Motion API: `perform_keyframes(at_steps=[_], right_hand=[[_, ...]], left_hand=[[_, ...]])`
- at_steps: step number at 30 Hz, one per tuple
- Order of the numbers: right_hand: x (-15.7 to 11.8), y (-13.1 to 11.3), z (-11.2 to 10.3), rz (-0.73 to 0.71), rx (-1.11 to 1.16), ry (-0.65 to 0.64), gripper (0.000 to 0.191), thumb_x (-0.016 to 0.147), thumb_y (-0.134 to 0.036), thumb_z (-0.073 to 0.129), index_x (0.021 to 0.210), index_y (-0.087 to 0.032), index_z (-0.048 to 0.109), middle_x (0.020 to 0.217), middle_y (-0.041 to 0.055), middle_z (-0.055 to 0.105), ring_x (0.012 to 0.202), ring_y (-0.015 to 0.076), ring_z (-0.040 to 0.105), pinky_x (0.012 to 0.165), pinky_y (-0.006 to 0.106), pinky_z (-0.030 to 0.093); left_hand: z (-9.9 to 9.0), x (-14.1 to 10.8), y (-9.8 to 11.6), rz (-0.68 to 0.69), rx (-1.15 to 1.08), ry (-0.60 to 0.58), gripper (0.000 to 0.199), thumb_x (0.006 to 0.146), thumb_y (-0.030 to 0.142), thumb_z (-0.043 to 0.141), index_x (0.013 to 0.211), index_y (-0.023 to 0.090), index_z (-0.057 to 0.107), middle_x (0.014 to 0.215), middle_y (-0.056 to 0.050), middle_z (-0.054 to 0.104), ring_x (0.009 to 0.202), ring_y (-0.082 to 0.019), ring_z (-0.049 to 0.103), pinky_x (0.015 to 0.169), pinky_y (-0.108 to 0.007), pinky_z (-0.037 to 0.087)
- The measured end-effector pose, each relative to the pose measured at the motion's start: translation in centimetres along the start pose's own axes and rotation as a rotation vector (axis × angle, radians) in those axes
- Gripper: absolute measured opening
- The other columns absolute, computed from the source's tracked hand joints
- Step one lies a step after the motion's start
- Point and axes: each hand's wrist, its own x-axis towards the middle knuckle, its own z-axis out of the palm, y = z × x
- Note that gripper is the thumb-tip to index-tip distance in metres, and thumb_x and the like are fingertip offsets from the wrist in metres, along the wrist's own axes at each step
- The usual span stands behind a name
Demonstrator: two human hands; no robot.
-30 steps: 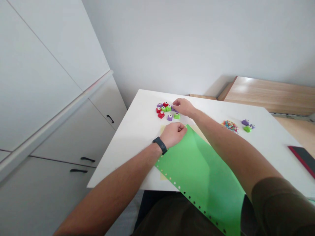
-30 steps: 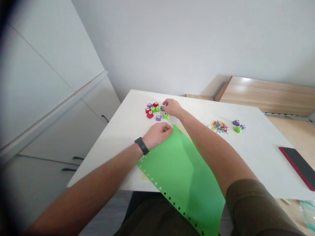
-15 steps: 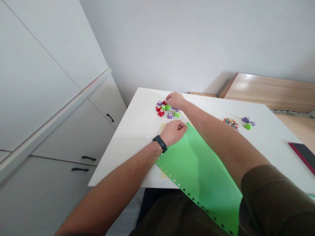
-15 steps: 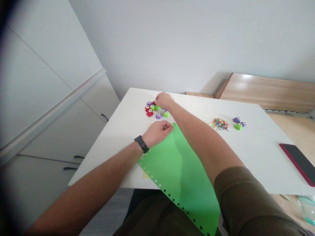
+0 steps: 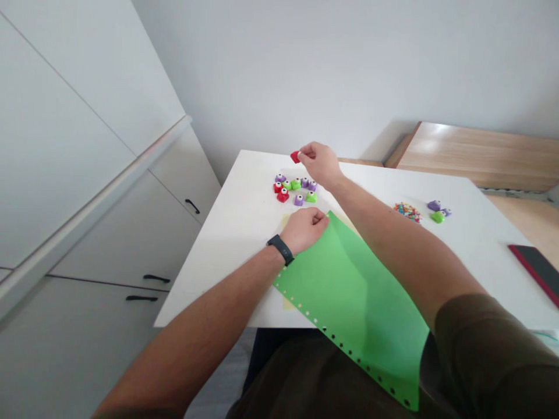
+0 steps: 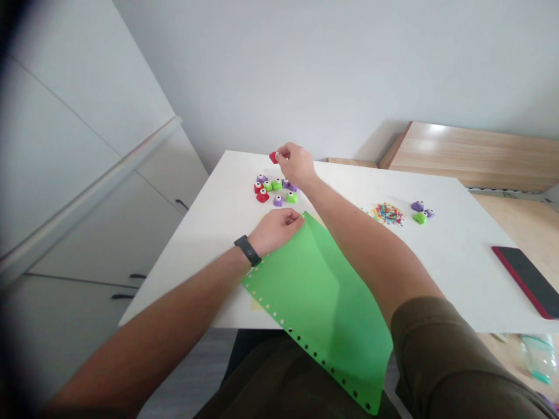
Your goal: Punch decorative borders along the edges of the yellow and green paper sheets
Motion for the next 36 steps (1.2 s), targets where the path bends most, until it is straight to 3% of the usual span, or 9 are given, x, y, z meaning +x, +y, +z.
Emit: perform_keyframes(at_steps=[5, 8, 15, 23, 26, 31, 36], right_hand=[[-4.5, 1.1, -4.5, 0.021, 0.232, -0.008, 0.022, 0.098, -0.036, 0.050, 0.110, -0.019, 0.058, 0.110, 0.0068, 0.075, 0.094, 0.0160, 0.070, 0.081, 0.030, 0.052], [-7.9, 2.2, -6.5, 0.069, 0.425, -0.075, 0.021, 0.097, -0.039, 0.053, 0.109, -0.022, 0.053, 0.113, 0.0068, 0.075, 0.093, 0.0159, 0.071, 0.075, 0.029, 0.052], [-13.5, 4.1, -8.7, 0.137, 0.660, -0.123, 0.024, 0.084, -0.039, 0.073, 0.097, -0.023, 0.060, 0.096, 0.0034, 0.074, 0.087, 0.0172, 0.069, 0.075, 0.033, 0.053], [-14.2, 5.5, -8.7, 0.245, 0.727, -0.209, 0.046, 0.071, -0.022, 0.082, 0.113, -0.019, 0.064, 0.105, 0.0061, 0.072, 0.091, 0.0177, 0.068, 0.091, 0.040, 0.054], [-14.3, 6.0, -8.4, 0.248, 0.752, -0.256, 0.046, 0.073, -0.022, 0.081, 0.115, -0.017, 0.066, 0.106, 0.0079, 0.073, 0.094, 0.0195, 0.068, 0.094, 0.042, 0.053], [-15.3, 6.1, -8.1, 0.246, 0.785, -0.312, 0.047, 0.077, -0.022, 0.077, 0.122, -0.019, 0.063, 0.111, 0.0073, 0.071, 0.094, 0.0180, 0.067, 0.086, 0.037, 0.053], [-15.7, 5.9, -8.3, 0.197, 0.832, -0.288, 0.046, 0.079, -0.023, 0.077, 0.122, -0.021, 0.061, 0.110, 0.0060, 0.070, 0.094, 0.0169, 0.065, 0.084, 0.034, 0.051]], left_hand=[[-0.1, -0.2, 0.3, -0.005, -0.008, -0.007, 0.027, 0.090, 0.042, 0.059, 0.089, 0.018, 0.072, 0.084, -0.005, 0.076, 0.072, -0.018, 0.067, 0.061, -0.027, 0.047], [-0.1, -0.2, 0.5, -0.007, -0.027, -0.004, 0.027, 0.091, 0.043, 0.059, 0.090, 0.018, 0.072, 0.087, -0.006, 0.077, 0.075, -0.019, 0.068, 0.063, -0.027, 0.049], [0.1, -0.3, 0.4, -0.026, -0.116, 0.021, 0.029, 0.092, 0.045, 0.060, 0.095, 0.018, 0.070, 0.092, -0.006, 0.078, 0.077, -0.018, 0.070, 0.068, -0.027, 0.052], [0.5, -0.4, -0.2, 0.000, -0.183, 0.107, 0.031, 0.093, 0.049, 0.059, 0.094, 0.019, 0.068, 0.086, -0.005, 0.076, 0.074, -0.018, 0.069, 0.065, -0.027, 0.051], [0.7, -0.6, -0.1, -0.004, -0.207, 0.078, 0.032, 0.093, 0.049, 0.059, 0.094, 0.019, 0.068, 0.086, -0.005, 0.075, 0.074, -0.019, 0.069, 0.065, -0.028, 0.051], [0.8, -0.7, 0.4, -0.020, -0.234, 0.040, 0.032, 0.091, 0.050, 0.063, 0.095, 0.019, 0.069, 0.088, -0.005, 0.076, 0.076, -0.020, 0.069, 0.065, -0.029, 0.051], [0.8, -0.8, 0.7, -0.051, -0.275, 0.025, 0.033, 0.089, 0.050, 0.066, 0.097, 0.019, 0.070, 0.090, -0.006, 0.076, 0.076, -0.020, 0.070, 0.066, -0.029, 0.052]])
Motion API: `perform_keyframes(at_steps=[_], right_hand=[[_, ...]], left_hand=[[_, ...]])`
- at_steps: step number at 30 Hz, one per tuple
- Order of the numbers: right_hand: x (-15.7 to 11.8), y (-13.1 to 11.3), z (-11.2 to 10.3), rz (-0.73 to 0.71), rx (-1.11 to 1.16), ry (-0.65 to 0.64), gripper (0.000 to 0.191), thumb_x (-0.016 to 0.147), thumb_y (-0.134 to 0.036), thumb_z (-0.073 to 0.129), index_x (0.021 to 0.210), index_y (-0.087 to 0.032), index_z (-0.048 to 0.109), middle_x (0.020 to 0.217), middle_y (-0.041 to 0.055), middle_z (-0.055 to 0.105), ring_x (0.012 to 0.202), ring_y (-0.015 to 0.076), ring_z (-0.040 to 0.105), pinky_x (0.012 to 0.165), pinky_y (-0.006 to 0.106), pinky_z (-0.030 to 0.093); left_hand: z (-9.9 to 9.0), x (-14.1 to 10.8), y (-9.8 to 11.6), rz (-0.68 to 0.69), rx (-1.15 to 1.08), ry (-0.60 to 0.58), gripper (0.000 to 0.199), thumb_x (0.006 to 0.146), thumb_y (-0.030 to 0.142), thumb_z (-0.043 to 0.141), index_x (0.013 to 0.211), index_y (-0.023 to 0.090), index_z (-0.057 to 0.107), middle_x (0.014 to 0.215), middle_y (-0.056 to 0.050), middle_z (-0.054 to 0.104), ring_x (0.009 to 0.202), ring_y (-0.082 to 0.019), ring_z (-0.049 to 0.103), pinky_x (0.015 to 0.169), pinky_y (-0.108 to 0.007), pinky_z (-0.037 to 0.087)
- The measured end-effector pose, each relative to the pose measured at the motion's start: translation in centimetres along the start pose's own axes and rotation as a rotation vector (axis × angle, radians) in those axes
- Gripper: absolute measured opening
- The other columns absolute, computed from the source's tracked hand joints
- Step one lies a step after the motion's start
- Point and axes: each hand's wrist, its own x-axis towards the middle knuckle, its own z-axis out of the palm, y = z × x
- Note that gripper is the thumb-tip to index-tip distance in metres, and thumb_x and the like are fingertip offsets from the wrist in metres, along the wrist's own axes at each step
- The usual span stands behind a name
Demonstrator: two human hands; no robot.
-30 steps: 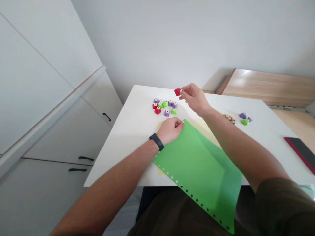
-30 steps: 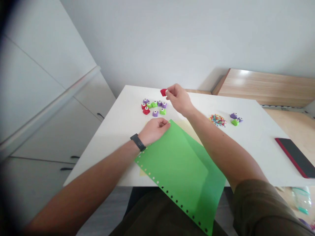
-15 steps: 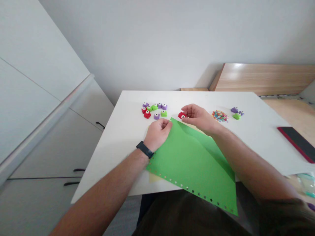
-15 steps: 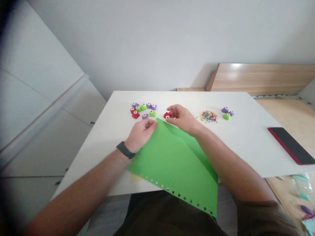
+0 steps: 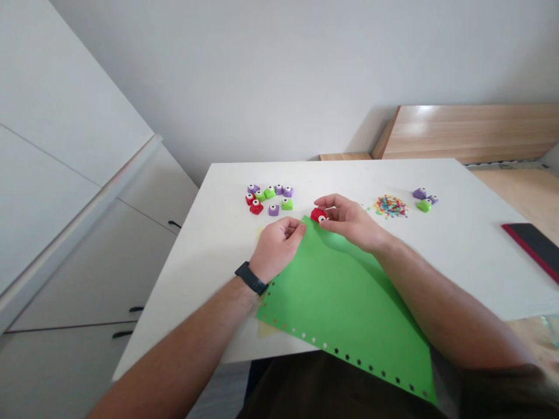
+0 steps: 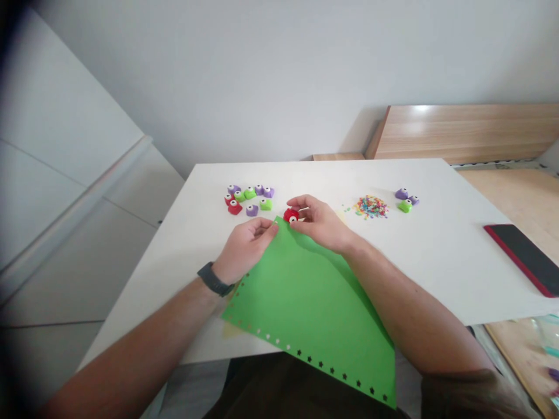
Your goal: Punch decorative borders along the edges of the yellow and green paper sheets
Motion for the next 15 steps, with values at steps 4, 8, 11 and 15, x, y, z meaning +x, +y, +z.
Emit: perform_keyframes(at_steps=[4, 8, 11, 15], right_hand=[[0.00, 0.10, -0.10, -0.010, 0.071, -0.027, 0.037, 0.084, -0.028, 0.073, 0.119, -0.020, 0.063, 0.108, 0.0061, 0.071, 0.090, 0.0162, 0.065, 0.083, 0.034, 0.050], [0.01, 0.39, -0.15, -0.024, 0.133, -0.024, 0.031, 0.085, -0.028, 0.073, 0.114, -0.020, 0.065, 0.109, 0.0056, 0.071, 0.093, 0.0162, 0.064, 0.086, 0.034, 0.049], [0.08, 0.55, -0.16, -0.036, 0.161, 0.001, 0.028, 0.085, -0.026, 0.073, 0.111, -0.020, 0.066, 0.108, 0.0053, 0.071, 0.095, 0.0167, 0.064, 0.086, 0.034, 0.049], [0.19, 0.78, -0.21, -0.046, 0.176, 0.016, 0.025, 0.084, -0.021, 0.070, 0.109, -0.020, 0.067, 0.107, 0.0045, 0.072, 0.095, 0.0167, 0.064, 0.085, 0.033, 0.049]], left_hand=[[-0.01, -0.06, 0.14, 0.007, 0.002, -0.006, 0.032, 0.089, 0.049, 0.067, 0.097, 0.019, 0.070, 0.088, -0.005, 0.076, 0.075, -0.020, 0.069, 0.064, -0.029, 0.051], [-0.03, -0.11, 0.24, 0.006, 0.025, 0.004, 0.030, 0.088, 0.048, 0.067, 0.096, 0.019, 0.070, 0.085, -0.004, 0.075, 0.073, -0.019, 0.068, 0.063, -0.028, 0.050], [-0.03, -0.13, 0.21, 0.006, 0.023, 0.001, 0.029, 0.089, 0.046, 0.066, 0.098, 0.019, 0.070, 0.086, -0.004, 0.075, 0.073, -0.019, 0.068, 0.063, -0.028, 0.050], [-0.06, -0.14, 0.15, 0.014, 0.033, -0.005, 0.027, 0.090, 0.044, 0.065, 0.098, 0.019, 0.070, 0.086, -0.004, 0.075, 0.074, -0.019, 0.068, 0.065, -0.028, 0.050]])
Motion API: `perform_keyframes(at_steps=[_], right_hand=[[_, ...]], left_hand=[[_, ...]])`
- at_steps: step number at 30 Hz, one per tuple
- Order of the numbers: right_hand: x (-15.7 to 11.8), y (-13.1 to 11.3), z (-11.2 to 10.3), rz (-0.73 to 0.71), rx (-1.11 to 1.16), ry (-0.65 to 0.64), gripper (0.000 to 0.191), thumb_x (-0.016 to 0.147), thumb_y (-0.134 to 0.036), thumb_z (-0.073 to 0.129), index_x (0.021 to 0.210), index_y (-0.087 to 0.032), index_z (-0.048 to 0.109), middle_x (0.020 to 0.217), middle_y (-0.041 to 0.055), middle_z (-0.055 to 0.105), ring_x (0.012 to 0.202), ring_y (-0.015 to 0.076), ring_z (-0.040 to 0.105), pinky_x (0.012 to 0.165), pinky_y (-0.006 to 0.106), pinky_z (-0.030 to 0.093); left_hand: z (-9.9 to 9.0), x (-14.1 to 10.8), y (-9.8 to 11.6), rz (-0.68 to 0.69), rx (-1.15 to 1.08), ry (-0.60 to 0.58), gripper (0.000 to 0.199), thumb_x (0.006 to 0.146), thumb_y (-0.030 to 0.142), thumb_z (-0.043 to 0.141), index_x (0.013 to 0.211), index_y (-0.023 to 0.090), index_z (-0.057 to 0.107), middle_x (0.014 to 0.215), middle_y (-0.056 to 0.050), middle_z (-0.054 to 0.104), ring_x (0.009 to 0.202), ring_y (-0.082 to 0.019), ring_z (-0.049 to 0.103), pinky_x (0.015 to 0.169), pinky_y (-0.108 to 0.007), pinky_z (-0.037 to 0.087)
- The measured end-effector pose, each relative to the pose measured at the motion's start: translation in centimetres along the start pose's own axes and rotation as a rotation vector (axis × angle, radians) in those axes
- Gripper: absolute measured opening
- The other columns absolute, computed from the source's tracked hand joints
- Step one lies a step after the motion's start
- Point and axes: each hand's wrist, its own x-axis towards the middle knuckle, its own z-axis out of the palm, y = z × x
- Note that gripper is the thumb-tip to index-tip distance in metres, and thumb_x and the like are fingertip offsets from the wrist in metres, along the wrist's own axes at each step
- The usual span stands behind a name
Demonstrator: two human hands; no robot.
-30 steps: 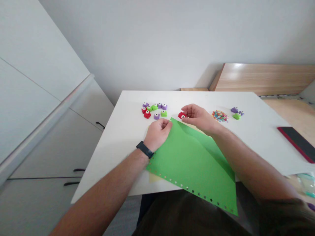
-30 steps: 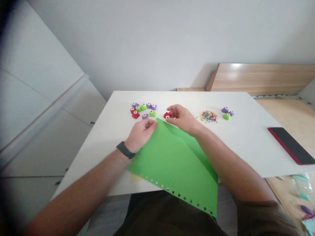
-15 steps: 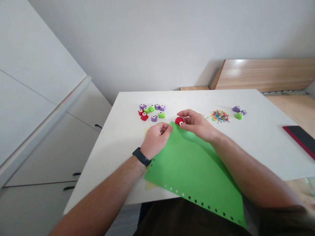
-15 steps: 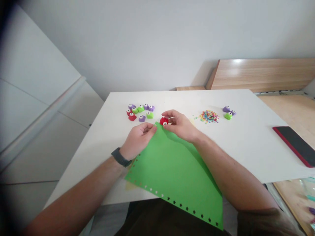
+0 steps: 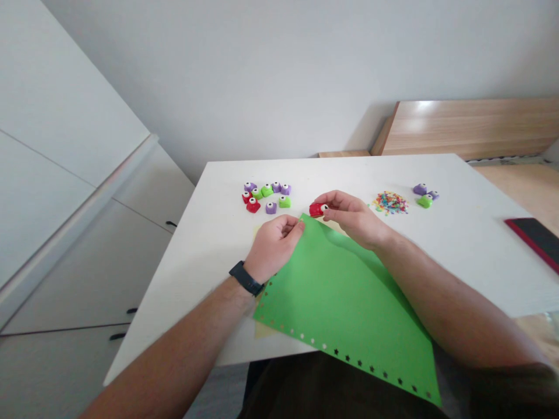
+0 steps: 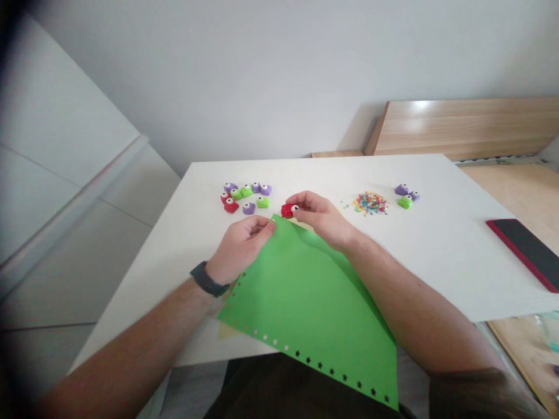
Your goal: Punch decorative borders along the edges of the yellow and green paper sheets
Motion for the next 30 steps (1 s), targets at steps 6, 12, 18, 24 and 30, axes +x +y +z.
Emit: perform_keyframes(at_steps=[6, 12, 18, 24, 30], right_hand=[[-0.04, 0.19, 0.02, 0.028, 0.002, -0.003, 0.024, 0.084, -0.018, 0.068, 0.108, -0.020, 0.068, 0.107, 0.0039, 0.072, 0.094, 0.0160, 0.063, 0.083, 0.032, 0.048], [-0.07, 0.18, 0.21, 0.024, 0.034, 0.022, 0.023, 0.086, -0.022, 0.069, 0.108, -0.020, 0.067, 0.106, 0.0042, 0.071, 0.092, 0.0155, 0.064, 0.085, 0.033, 0.047], [-0.19, 0.07, 0.31, 0.056, 0.035, 0.031, 0.041, 0.082, -0.025, 0.077, 0.121, -0.021, 0.065, 0.114, 0.0053, 0.070, 0.096, 0.0163, 0.065, 0.091, 0.035, 0.048], [-0.24, -0.19, 0.51, 0.043, 0.049, 0.019, 0.035, 0.078, -0.032, 0.082, 0.106, -0.019, 0.066, 0.104, 0.0050, 0.071, 0.092, 0.0160, 0.065, 0.090, 0.035, 0.050], [-0.28, 0.01, 0.43, 0.112, 0.035, -0.017, 0.044, 0.079, -0.034, 0.081, 0.119, -0.020, 0.069, 0.112, 0.0068, 0.073, 0.097, 0.0177, 0.066, 0.094, 0.037, 0.049]], left_hand=[[-0.03, 0.07, -0.13, 0.006, 0.035, 0.002, 0.028, 0.091, 0.046, 0.062, 0.094, 0.019, 0.068, 0.083, -0.003, 0.073, 0.072, -0.018, 0.067, 0.062, -0.028, 0.048], [-0.04, 0.07, -0.31, 0.007, 0.032, 0.004, 0.030, 0.092, 0.049, 0.061, 0.093, 0.019, 0.068, 0.082, -0.004, 0.072, 0.071, -0.018, 0.067, 0.061, -0.027, 0.048], [-0.08, 0.03, -0.04, -0.008, 0.001, 0.000, 0.033, 0.090, 0.051, 0.063, 0.094, 0.019, 0.068, 0.085, -0.005, 0.074, 0.073, -0.019, 0.067, 0.063, -0.028, 0.050], [-0.06, -0.01, -0.04, -0.015, -0.028, -0.008, 0.036, 0.089, 0.054, 0.064, 0.094, 0.019, 0.069, 0.086, -0.006, 0.075, 0.073, -0.019, 0.068, 0.064, -0.029, 0.051], [-0.06, -0.03, -0.06, -0.002, -0.003, -0.015, 0.034, 0.091, 0.052, 0.061, 0.096, 0.019, 0.068, 0.086, -0.005, 0.074, 0.074, -0.019, 0.068, 0.064, -0.028, 0.051]])
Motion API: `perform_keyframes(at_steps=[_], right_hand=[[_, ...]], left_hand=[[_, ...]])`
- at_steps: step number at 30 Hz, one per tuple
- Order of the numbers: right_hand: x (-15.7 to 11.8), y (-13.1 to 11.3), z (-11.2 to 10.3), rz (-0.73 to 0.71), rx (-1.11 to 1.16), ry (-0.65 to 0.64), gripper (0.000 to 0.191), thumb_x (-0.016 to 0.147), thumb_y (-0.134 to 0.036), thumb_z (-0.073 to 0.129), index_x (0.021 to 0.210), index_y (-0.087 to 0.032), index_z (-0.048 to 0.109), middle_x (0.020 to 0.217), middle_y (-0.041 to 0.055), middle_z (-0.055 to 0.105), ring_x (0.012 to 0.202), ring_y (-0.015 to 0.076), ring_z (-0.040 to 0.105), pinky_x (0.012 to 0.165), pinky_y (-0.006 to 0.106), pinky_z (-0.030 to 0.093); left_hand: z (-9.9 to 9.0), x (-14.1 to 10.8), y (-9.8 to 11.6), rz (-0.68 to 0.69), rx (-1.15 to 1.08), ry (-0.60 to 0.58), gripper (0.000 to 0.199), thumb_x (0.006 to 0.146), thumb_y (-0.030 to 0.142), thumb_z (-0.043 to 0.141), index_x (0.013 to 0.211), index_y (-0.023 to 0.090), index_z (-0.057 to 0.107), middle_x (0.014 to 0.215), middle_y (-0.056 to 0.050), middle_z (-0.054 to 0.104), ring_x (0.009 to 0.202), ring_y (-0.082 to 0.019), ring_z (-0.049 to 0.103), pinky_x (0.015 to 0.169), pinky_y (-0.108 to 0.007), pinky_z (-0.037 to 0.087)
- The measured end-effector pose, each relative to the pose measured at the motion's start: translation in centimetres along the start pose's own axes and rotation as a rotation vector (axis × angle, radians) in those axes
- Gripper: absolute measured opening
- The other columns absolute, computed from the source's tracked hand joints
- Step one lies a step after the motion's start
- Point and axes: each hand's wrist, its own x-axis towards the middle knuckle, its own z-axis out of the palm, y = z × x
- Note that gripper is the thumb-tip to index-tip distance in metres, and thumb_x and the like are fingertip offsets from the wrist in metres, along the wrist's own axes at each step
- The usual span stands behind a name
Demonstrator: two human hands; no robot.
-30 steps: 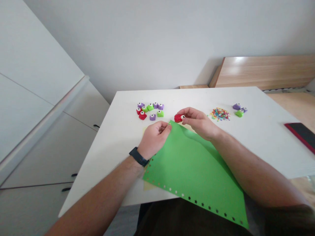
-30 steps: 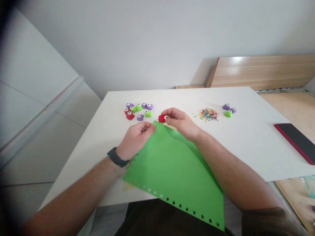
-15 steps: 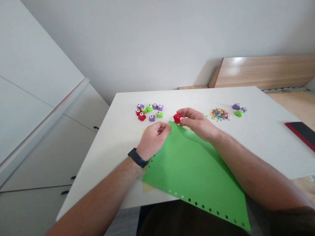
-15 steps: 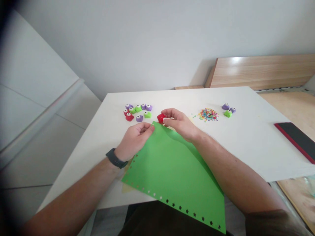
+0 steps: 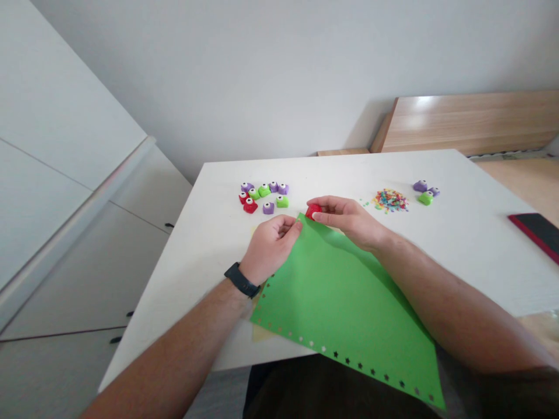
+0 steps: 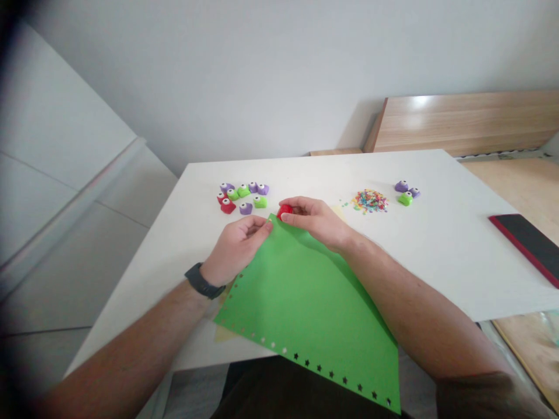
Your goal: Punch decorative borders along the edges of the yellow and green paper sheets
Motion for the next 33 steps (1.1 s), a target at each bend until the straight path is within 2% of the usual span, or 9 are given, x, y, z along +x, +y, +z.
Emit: perform_keyframes(at_steps=[5, 12, 19, 33], right_hand=[[-0.03, 0.11, 0.16, 0.023, -0.002, -0.022, 0.040, 0.079, -0.036, 0.081, 0.115, -0.020, 0.072, 0.109, 0.0063, 0.074, 0.098, 0.0185, 0.066, 0.096, 0.038, 0.049], [0.11, -0.09, 0.31, 0.007, -0.032, 0.036, 0.040, 0.080, -0.038, 0.081, 0.113, -0.019, 0.072, 0.111, 0.0063, 0.073, 0.095, 0.0164, 0.064, 0.091, 0.033, 0.049], [0.18, 0.03, 0.38, -0.006, -0.053, 0.050, 0.040, 0.081, -0.039, 0.079, 0.116, -0.019, 0.070, 0.114, 0.0066, 0.072, 0.098, 0.0165, 0.064, 0.093, 0.034, 0.049], [0.15, 0.01, 0.36, 0.003, -0.072, 0.025, 0.041, 0.081, -0.041, 0.079, 0.115, -0.020, 0.071, 0.113, 0.0066, 0.073, 0.097, 0.0175, 0.064, 0.092, 0.035, 0.049]], left_hand=[[-0.03, 0.00, 0.03, -0.016, -0.017, -0.002, 0.032, 0.089, 0.050, 0.065, 0.098, 0.019, 0.069, 0.087, -0.005, 0.074, 0.075, -0.019, 0.068, 0.064, -0.029, 0.051], [-0.07, -0.01, 0.00, -0.019, -0.012, 0.011, 0.036, 0.090, 0.054, 0.062, 0.096, 0.019, 0.069, 0.086, -0.006, 0.074, 0.074, -0.020, 0.068, 0.064, -0.029, 0.052], [-0.06, -0.02, -0.04, -0.033, -0.023, 0.009, 0.035, 0.090, 0.054, 0.063, 0.094, 0.019, 0.068, 0.085, -0.006, 0.074, 0.073, -0.019, 0.067, 0.063, -0.029, 0.052], [-0.11, 0.04, -0.18, -0.028, -0.025, 0.007, 0.036, 0.090, 0.054, 0.063, 0.094, 0.019, 0.067, 0.085, -0.005, 0.073, 0.073, -0.018, 0.067, 0.063, -0.028, 0.051]])
